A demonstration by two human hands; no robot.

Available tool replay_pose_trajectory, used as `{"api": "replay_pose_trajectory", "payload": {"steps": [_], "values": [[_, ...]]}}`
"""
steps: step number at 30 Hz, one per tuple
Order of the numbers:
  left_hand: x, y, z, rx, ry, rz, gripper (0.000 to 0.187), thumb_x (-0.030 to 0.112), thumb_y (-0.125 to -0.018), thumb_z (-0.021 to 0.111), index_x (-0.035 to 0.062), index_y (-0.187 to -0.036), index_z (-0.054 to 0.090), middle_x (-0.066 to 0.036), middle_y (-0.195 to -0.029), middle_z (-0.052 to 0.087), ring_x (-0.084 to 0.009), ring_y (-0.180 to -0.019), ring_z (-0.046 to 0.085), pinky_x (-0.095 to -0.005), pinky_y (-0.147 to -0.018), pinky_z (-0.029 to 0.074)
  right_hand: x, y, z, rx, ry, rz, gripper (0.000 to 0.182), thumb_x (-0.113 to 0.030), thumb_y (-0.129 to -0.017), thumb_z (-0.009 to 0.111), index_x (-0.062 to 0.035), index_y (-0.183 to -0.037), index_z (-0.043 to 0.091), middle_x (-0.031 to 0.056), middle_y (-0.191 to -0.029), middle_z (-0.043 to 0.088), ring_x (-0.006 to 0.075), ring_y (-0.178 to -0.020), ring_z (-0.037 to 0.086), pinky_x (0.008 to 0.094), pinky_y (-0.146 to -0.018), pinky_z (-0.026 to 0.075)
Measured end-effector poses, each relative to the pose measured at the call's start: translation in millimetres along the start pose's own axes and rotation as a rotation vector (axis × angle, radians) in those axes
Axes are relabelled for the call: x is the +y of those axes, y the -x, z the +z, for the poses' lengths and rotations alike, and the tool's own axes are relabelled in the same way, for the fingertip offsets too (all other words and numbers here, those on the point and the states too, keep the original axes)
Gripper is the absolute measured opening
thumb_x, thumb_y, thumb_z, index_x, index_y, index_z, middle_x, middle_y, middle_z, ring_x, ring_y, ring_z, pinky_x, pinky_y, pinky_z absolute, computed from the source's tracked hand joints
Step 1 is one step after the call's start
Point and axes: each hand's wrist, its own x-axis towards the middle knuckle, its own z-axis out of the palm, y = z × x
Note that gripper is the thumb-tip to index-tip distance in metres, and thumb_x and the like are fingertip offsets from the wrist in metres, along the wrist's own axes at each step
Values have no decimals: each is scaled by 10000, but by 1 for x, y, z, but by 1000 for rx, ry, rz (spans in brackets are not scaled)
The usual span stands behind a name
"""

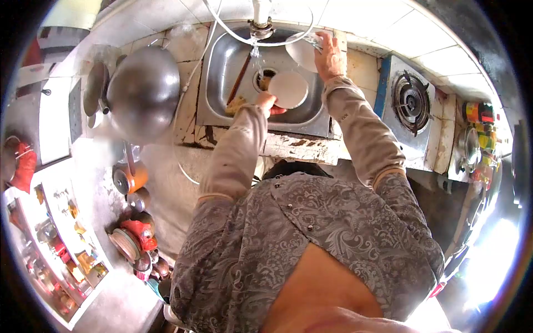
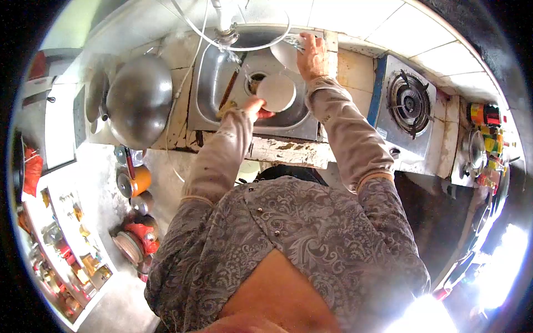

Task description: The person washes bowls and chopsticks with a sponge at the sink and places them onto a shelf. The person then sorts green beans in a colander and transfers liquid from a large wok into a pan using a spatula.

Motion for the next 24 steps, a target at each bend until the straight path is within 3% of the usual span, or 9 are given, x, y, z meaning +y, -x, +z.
{"api": "replay_pose_trajectory", "payload": {"steps": [1, 3, 8, 11, 16, 19, 20, 23, 24], "values": [[4, -3, -17, -165, 123, -17, 311, 51, -822, 529, -17, -1124, 497, -187, -963, 597, -281, -784, 639, -317, -599, 574, 4, -1, -3, 33, 16, 4, 466, -117, -740, 637, -163, -1177, 485, 192, -1071, 493, 360, -1030, 475, 427, -881, 412], [21, 1, -29, -171, 346, -126, 286, -11, -823, 498, -35, -1106, 469, -185, -900, 572, -253, -698, 605, -272, -552, 544, 13, 0, -6, 95, 45, 7, 472, -118, -738, 640, -163, -1181, 483, 189, -1063, 501, 358, -1033, 474, 428, -887, 404], [59, 36, -21, -239, 401, 307, 298, -24, -780, 531, -21, -1067, 452, -150, -848, 560, -203, -625, 566, -221, -469, 478, 28, 3, 16, 163, 115, 29, 386, -196, -797, 600, -148, -1166, 495, 182, -1045, 530, 355, -999, 503, 437, -846, 419], [68, 31, -39, -44, 227, 371, 364, 6, -757, 563, -10, -1087, 410, -137, -832, 558, -198, -585, 563, -227, -430, 470, 20, 9, 15, 140, 155, 57, 333, -220, -820, 585, -152, -1138, 514, 170, -1029, 552, 357, -997, 508, 441, -827, 426], [82, 66, -26, 180, 76, 565, 379, 25, -772, 437, 0, -1133, 326, -186, -1001, 533, -252, -597, 612, -310, -436, 542, 30, 12, 25, 127, 81, 104, 354, -299, -806, 604, -137, -1110, 525, 190, -985, 566, 359, -937, 535, 453, -808, 425], [96, 67, -19, 249, -115, 664, 391, 28, -768, 426, -18, -1140, 314, -197, -1007, 525, -275, -638, 622, -328, -439, 548, 34, 14, 28, 119, 99, 135, 379, -320, -795, 615, -126, -1109, 527, 210, -965, 565, 366, -919, 541, 459, -799, 427], [105, 79, -17, 346, -337, 629, 398, 27, -780, 442, -21, -1156, 321, -240, -1020, 518, -348, -718, 630, -403, -529, 553, 34, 14, 29, 114, 112, 152, 381, -323, -794, 618, -125, -1107, 528, 213, -963, 565, 368, -917, 541, 460, -797, 428], [91, 73, -36, 839, -1222, 956, 438, 29, -799, 462, 10, -1216, 330, -300, -1085, 494, -399, -742, 615, -458, -616, 524, 41, 13, 29, 109, 9, 178, 344, -327, -830, 580, -142, -1114, 519, 187, -1001, 577, 364, -977, 526, 455, -829, 416], [90, 81, -31, 794, -1174, 961, 517, 22, -814, 456, 66, -1307, 307, -312, -1169, 457, -416, -739, 600, -489, -668, 489, 39, 14, 24, 90, 19, 200, 344, -326, -831, 579, -139, -1113, 518, 185, -996, 578, 366, -979, 523, 454, -831, 415]]}}
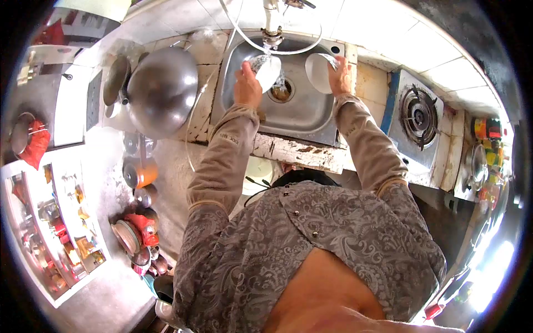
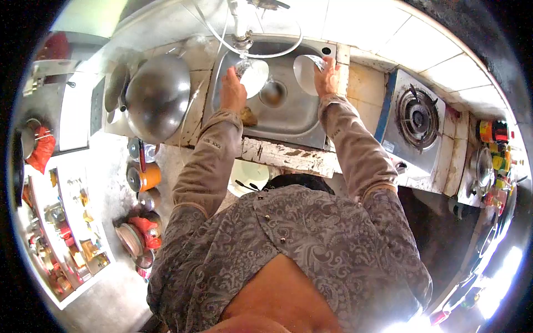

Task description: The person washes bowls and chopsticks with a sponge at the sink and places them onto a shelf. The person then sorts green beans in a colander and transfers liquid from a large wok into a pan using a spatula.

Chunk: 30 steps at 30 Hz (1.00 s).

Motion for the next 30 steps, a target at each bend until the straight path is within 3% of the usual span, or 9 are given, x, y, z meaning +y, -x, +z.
{"api": "replay_pose_trajectory", "payload": {"steps": [4, 10, 11, 12, 15, 20, 25, 28, 30], "values": [[10, 7, -12, 76, -234, 341, 593, 36, -836, 472, 120, -1383, 260, -277, -1271, 403, -377, -742, 605, -470, -652, 502, 5, -1, -1, -13, 0, -69, 347, -312, -828, 586, -139, -1118, 510, 189, -993, 575, 369, -983, 515, 453, -831, 418], [-42, -1, -12, 320, -165, 234, 466, -10, -808, 468, 37, -1262, 375, -265, -1211, 445, -328, -799, 625, -367, -561, 543, -10, 9, -21, -33, 46, -232, 393, -293, -796, 626, -162, -1143, 499, 206, -1048, 505, 386, -962, 507, 463, -843, 412], [-46, 1, -14, 328, -91, 201, 441, -16, -803, 462, 22, -1235, 386, -258, -1189, 466, -330, -821, 628, -355, -543, 553, -14, 10, -19, -56, 60, -195, 397, -291, -798, 626, -166, -1150, 494, 205, -1037, 509, 387, -957, 510, 465, -839, 414], [-2, 11, -51, -38, 594, -341, 342, 0, -805, 448, -35, -1141, 400, -248, -1089, 523, -347, -797, 638, -351, -501, 579, -19, 12, -15, -79, 76, -159, 402, -290, -799, 626, -170, -1158, 488, 204, -1025, 512, 389, -951, 512, 467, -835, 416], [-14, 27, -40, -272, 1150, -780, 375, 59, -820, 487, -27, -1176, 408, -210, -1072, 537, -307, -747, 636, -368, -487, 584, 10, 8, 43, -162, -246, 54, 448, -218, -779, 620, -164, -1192, 455, 211, -1040, 532, 399, -1002, 521, 462, -855, 429], [16, 56, -16, -220, 1253, -652, 282, 175, -856, 517, -56, -1017, 501, -144, -707, 589, -215, -471, 576, -275, -335, 417, -31, 43, 35, -693, -757, 650, 512, -142, -750, 582, -127, -1232, 411, 178, -1132, 515, 337, -1082, 502, 506, -838, 471], [16, 56, -6, -302, 1039, -676, 177, 123, -856, 549, -11, -969, 526, -66, -730, 550, -117, -452, 462, -229, -339, 299, -35, 78, 29, -837, -859, 417, 559, -123, -783, 553, -151, -1302, 347, 120, -1230, 429, 293, -1135, 447, 491, -822, 482], [16, 59, -5, -335, 960, -595, 175, 107, -835, 567, -15, -951, 520, -50, -704, 533, -115, -455, 466, -231, -340, 302, -40, 78, 23, -765, -1233, 769, 574, -12, -697, 671, -66, -1225, 450, 156, -1286, 369, 323, -1172, 423, 408, -903, 462], [16, 61, -5, -320, 992, -577, 238, 62, -799, 568, 8, -1026, 520, -77, -714, 561, -118, -437, 486, -237, -332, 323, -26, 84, 23, -746, -866, 198, 522, -105, -783, 547, -99, -1277, 378, 128, -1236, 434, 258, -1133, 456, 413, -849, 474]]}}
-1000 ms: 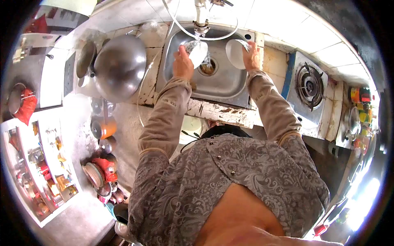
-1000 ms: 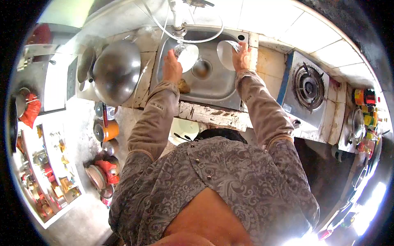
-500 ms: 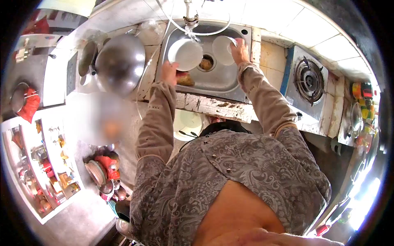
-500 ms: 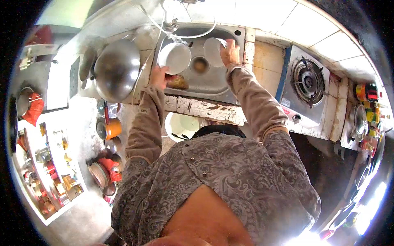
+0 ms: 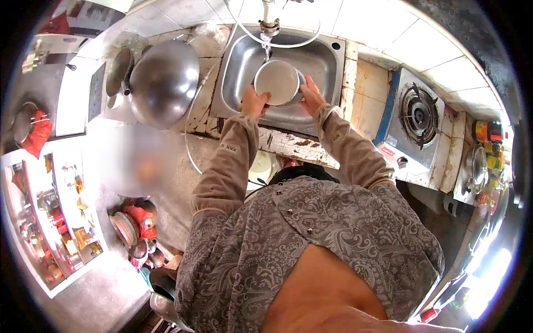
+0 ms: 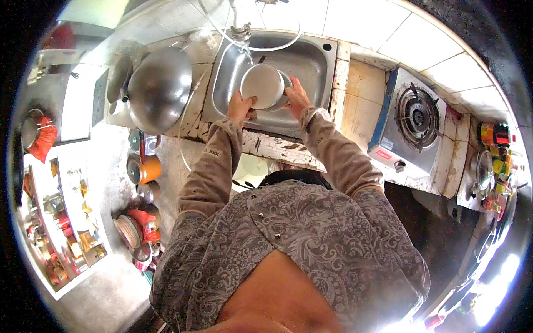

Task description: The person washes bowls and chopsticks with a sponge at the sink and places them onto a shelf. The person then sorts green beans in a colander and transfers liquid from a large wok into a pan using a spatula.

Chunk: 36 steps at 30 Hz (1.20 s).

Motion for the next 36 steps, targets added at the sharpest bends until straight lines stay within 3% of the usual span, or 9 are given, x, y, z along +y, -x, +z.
{"api": "replay_pose_trajectory", "payload": {"steps": [6, 10, 13, 20, 23, 26, 30, 32, 36], "values": [[-11, -9, -9, -231, 160, -322, 289, 45, -771, 584, -19, -1049, 540, -136, -819, 602, -158, -454, 545, -243, -365, 418, 2, 15, -17, -222, 167, -325, 582, -137, -790, 547, -112, -1331, 336, 94, -1238, 455, 209, -1155, 443, 417, -905, 436], [-39, -11, -6, -300, 277, -263, 282, 66, -744, 611, -59, -993, 562, -142, -806, 620, -191, -469, 576, -263, -395, 463, 2, 16, -31, -428, -524, 128, 743, -196, -762, 631, -140, -1401, 256, 90, -1316, 395, 234, -1195, 415, 473, -995, 352], [-48, -15, -2, -288, 133, -262, 280, 87, -720, 625, -63, -951, 577, -135, -746, 624, -199, -477, 590, -274, -399, 474, -19, 31, -39, -425, -551, 282, 798, -240, -762, 655, -152, -1421, 213, 87, -1358, 352, 250, -1217, 395, 514, -1013, 314], [-30, -25, 23, -281, -265, -141, 341, 115, -721, 660, -62, -1001, 582, -154, -800, 630, -201, -603, 630, -271, -479, 528, 45, -7, -38, 179, 185, 99, 560, -160, -768, 569, -54, -1292, 402, 147, -1155, 543, 281, -942, 578, 385, -739, 506], [-1, -36, 5, -586, 179, -292, 393, 99, -741, 664, -61, -1082, 554, -168, -897, 623, -200, -760, 637, -318, -606, 556, 24, -11, -30, 467, 52, 209, 424, -127, -762, 524, -42, -1176, 493, 138, -1034, 602, 285, -840, 613, 362, -695, 508], [-19, -77, -11, -184, -13, -140, 473, 67, -760, 647, 5, -1205, 500, -203, -1003, 599, -248, -862, 621, -385, -741, 537, 1, -15, -45, 414, 41, 162, 481, -160, -808, 532, -105, -1273, 418, 97, -1070, 561, 227, -896, 570, 380, -637, 487], [-79, -141, -1, -279, -1115, 386, 514, 118, -811, 605, 122, -1297, 438, -222, -1182, 516, -384, -1005, 541, -422, -873, 454, 12, -25, -55, 426, -97, 208, 444, -150, -794, 520, -140, -1229, 430, 72, -1079, 542, 228, -904, 567, 378, -603, 476], [-77, -134, 24, -263, -1303, 220, 465, 171, -830, 582, 111, -1275, 462, -213, -1184, 515, -374, -1058, 516, -427, -894, 436, 35, -33, -60, 439, -50, 222, 463, -153, -780, 519, -112, -1233, 432, 102, -1093, 542, 258, -928, 563, 391, -651, 474], [-56, -118, 39, -144, -1001, -80, 339, 295, -838, 557, 84, -1101, 592, -228, -1097, 566, -358, -1034, 546, -431, -888, 437, 50, -42, -52, 503, 274, 277, 527, -155, -730, 516, 11, -1227, 464, 231, -1109, 561, 349, -1007, 557, 377, -833, 440]]}}
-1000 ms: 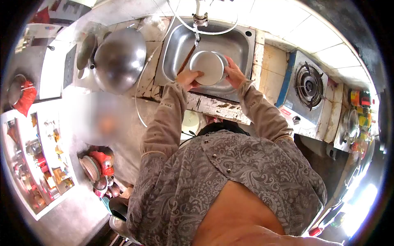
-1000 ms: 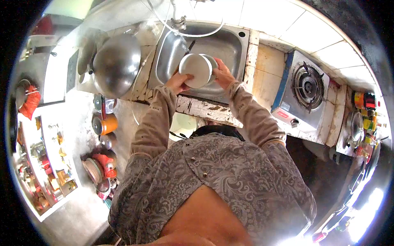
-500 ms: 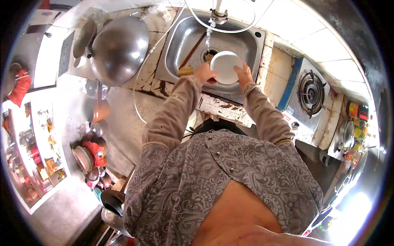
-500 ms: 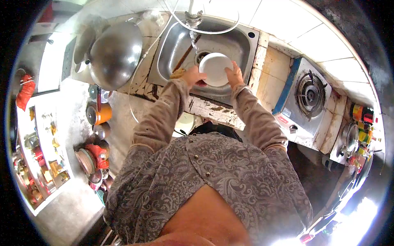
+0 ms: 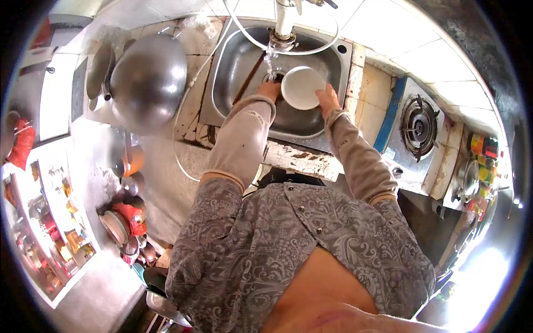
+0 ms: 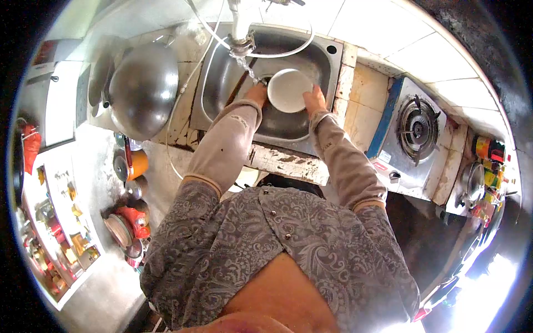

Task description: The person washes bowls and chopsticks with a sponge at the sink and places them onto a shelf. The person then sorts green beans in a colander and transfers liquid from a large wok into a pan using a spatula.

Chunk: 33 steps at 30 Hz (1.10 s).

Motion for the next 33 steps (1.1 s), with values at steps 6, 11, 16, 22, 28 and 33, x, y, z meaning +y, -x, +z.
{"api": "replay_pose_trajectory", "payload": {"steps": [6, 11, 16, 22, 28, 33], "values": [[-15, 11, -80, 165, -204, 261, 239, 244, -840, 523, 42, -892, 639, -208, -1003, 613, -356, -896, 605, -456, -751, 484, -15, 20, 13, -211, 60, 165, 512, -165, -763, 562, -43, -1242, 429, 182, -1165, 494, 330, -1075, 498, 462, -806, 449], [-60, -2, -88, 716, -515, 387, 109, 52, -843, 474, 32, -911, 556, -186, -894, 594, -346, -793, 620, -392, -681, 522, 11, 12, 49, -371, -228, 284, 565, -105, -769, 541, -30, -1302, 368, 197, -1270, 427, 344, -1030, 550, 470, -783, 477], [-56, -19, -44, 294, -482, 203, 185, 127, -880, 430, 37, -988, 550, -175, -992, 584, -329, -908, 601, -421, -747, 511, -16, 39, 41, -470, -341, 369, 563, -81, -723, 556, -23, -1265, 416, 186, -1226, 478, 336, -1006, 566, 472, -778, 486], [-81, -62, 9, 201, -516, -4, 214, 175, -922, 379, 105, -1066, 520, -191, -963, 614, -349, -872, 635, -450, -690, 528, 74, -13, 41, -264, 140, 78, 468, -67, -686, 582, 16, -1146, 561, 188, -1020, 626, 302, -970, 595, 372, -826, 465], [-65, -33, -4, 186, -452, -69, 323, 302, -946, 313, 156, -1131, 535, -176, -1033, 607, -362, -967, 599, -521, -799, 454, 54, 2, 36, -315, 322, 129, 496, -109, -678, 641, 38, -1144, 555, 199, -1052, 616, 313, -1004, 584, 366, -871, 443], [-63, -34, -22, 146, -378, -143, 319, 241, -944, 304, 116, -1122, 538, -184, -1116, 582, -347, -1007, 589, -487, -845, 454, 38, 12, 35, -70, 598, -112, 501, -175, -714, 639, 6, -1169, 532, 213, -1079, 601, 338, -1005, 577, 397, -874, 444]]}}
